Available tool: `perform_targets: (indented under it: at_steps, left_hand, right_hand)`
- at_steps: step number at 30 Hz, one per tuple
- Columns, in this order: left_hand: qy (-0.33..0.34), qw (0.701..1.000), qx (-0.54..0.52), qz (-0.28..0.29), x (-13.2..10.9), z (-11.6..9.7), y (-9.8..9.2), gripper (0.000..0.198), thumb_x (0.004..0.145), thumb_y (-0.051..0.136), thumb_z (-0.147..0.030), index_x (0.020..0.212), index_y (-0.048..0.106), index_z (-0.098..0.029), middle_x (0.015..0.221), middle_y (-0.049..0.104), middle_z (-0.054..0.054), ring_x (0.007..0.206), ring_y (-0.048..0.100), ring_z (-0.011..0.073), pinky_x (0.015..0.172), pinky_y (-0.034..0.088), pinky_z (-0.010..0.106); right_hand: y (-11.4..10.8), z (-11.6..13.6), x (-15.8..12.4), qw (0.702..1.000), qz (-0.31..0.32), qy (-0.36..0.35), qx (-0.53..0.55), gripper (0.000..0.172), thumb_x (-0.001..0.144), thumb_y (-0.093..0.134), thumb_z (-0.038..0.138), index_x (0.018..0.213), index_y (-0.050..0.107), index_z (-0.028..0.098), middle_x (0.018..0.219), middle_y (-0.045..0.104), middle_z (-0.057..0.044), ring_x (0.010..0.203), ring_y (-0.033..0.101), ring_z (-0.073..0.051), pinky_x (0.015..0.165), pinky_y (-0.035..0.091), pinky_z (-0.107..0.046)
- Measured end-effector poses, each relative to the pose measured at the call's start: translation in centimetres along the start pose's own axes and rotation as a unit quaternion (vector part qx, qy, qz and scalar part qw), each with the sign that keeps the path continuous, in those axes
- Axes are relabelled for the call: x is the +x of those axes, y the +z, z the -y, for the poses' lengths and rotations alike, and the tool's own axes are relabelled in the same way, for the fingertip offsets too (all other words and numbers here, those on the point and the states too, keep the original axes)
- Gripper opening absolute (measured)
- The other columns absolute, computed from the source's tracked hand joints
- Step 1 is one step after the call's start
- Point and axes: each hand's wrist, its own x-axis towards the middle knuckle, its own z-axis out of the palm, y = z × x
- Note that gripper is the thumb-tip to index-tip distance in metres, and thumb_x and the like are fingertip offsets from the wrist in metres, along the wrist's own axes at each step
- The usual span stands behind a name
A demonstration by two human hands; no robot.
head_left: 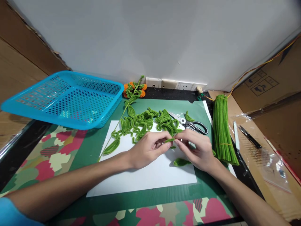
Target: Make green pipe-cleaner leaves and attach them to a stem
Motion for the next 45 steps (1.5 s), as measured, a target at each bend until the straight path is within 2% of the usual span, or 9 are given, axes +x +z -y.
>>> perform_targets:
  at_steps: [3, 7, 10, 13, 16, 21, 26, 33, 45]
  left_hand:
    - [0.003, 1.000, -0.004, 0.009, 0.0, 0.1, -0.1, 0.035, 0.108, 0.056, -0.045, 0.098, 0.069, -0.014, 0.076, 0.053, -0.004, 0.066, 0.042, 0.0102, 0.060, 0.031, 0.025]
    - [0.017, 0.998, -0.037, 0.040, 0.0, 0.3, -0.4, 0.045, 0.110, 0.049, -0.051, 0.088, 0.064, -0.015, 0.073, 0.052, -0.003, 0.064, 0.045, 0.0107, 0.061, 0.035, 0.026]
    - [0.018, 0.998, -0.049, 0.039, -0.1, 0.2, -0.4, 0.048, 0.113, 0.045, -0.049, 0.080, 0.059, -0.016, 0.071, 0.055, -0.002, 0.063, 0.049, 0.0102, 0.063, 0.039, 0.025]
    - [0.000, 0.998, -0.054, 0.036, -0.1, 0.1, -0.2, 0.042, 0.111, 0.051, -0.047, 0.086, 0.064, -0.015, 0.071, 0.057, -0.003, 0.061, 0.049, 0.0094, 0.059, 0.038, 0.023]
    - [-0.013, 0.996, -0.081, 0.047, 0.0, 0.2, -0.1, 0.043, 0.110, 0.053, -0.051, 0.091, 0.066, -0.015, 0.070, 0.059, -0.002, 0.058, 0.050, 0.0084, 0.054, 0.038, 0.021]
    - [-0.018, 0.992, -0.116, 0.052, 0.1, 0.6, 0.0, 0.049, 0.107, 0.057, -0.057, 0.085, 0.064, -0.014, 0.069, 0.058, -0.002, 0.055, 0.049, 0.0072, 0.049, 0.035, 0.020]
    - [-0.035, 0.987, -0.147, 0.049, 0.1, 0.8, 0.1, 0.052, 0.104, 0.061, -0.062, 0.085, 0.064, -0.014, 0.071, 0.058, -0.001, 0.056, 0.050, 0.0074, 0.049, 0.038, 0.020]
    - [-0.051, 0.987, -0.137, 0.070, 0.0, 0.5, -0.1, 0.049, 0.107, 0.057, -0.060, 0.089, 0.063, -0.015, 0.074, 0.057, -0.002, 0.057, 0.051, 0.0073, 0.052, 0.041, 0.020]
    - [-0.051, 0.987, -0.120, 0.089, 0.1, 0.4, -0.3, 0.048, 0.109, 0.052, -0.058, 0.089, 0.062, -0.015, 0.075, 0.057, -0.001, 0.058, 0.054, 0.0084, 0.053, 0.043, 0.021]
  right_hand:
    - [0.1, 0.1, 0.0, 0.999, -0.008, 0.020, 0.026, 0.011, 0.104, 0.064, 0.012, 0.108, 0.071, 0.019, 0.087, 0.072, -0.004, 0.069, 0.061, -0.014, 0.062, 0.051, -0.029]
    - [0.2, 0.0, 0.0, 0.999, -0.013, 0.002, 0.035, 0.014, 0.102, 0.065, 0.010, 0.110, 0.073, 0.019, 0.091, 0.074, -0.006, 0.073, 0.064, -0.016, 0.063, 0.054, -0.030]
    - [0.1, -0.2, -0.1, 0.998, -0.015, -0.012, 0.054, 0.017, 0.101, 0.066, 0.010, 0.112, 0.075, 0.019, 0.095, 0.075, -0.008, 0.079, 0.068, -0.016, 0.065, 0.057, -0.030]
    - [-0.1, -0.4, 0.0, 0.996, -0.015, -0.007, 0.083, 0.016, 0.100, 0.069, 0.011, 0.111, 0.077, 0.020, 0.096, 0.076, -0.007, 0.079, 0.068, -0.016, 0.066, 0.057, -0.030]
    - [-0.1, -0.5, 0.1, 0.990, -0.007, 0.035, 0.140, 0.015, 0.100, 0.071, 0.013, 0.109, 0.080, 0.022, 0.094, 0.078, -0.006, 0.079, 0.068, -0.016, 0.066, 0.057, -0.031]
    - [0.2, -0.8, 0.0, 0.951, 0.009, 0.141, 0.274, 0.008, 0.095, 0.081, 0.020, 0.101, 0.084, 0.023, 0.092, 0.079, -0.005, 0.081, 0.070, -0.016, 0.067, 0.058, -0.030]
    - [0.6, -0.7, -0.2, 0.888, 0.016, 0.223, 0.401, 0.010, 0.091, 0.085, 0.025, 0.101, 0.086, 0.024, 0.089, 0.074, -0.003, 0.053, 0.060, -0.009, 0.042, 0.051, -0.022]
    - [0.5, -0.8, 0.1, 0.892, 0.004, 0.224, 0.391, 0.005, 0.089, 0.087, 0.026, 0.093, 0.087, 0.022, 0.085, 0.076, -0.005, 0.056, 0.061, -0.009, 0.043, 0.051, -0.020]
    - [0.5, -0.9, 0.0, 0.874, 0.014, 0.242, 0.421, 0.007, 0.089, 0.087, 0.026, 0.095, 0.087, 0.022, 0.087, 0.075, -0.003, 0.054, 0.064, -0.009, 0.045, 0.056, -0.023]
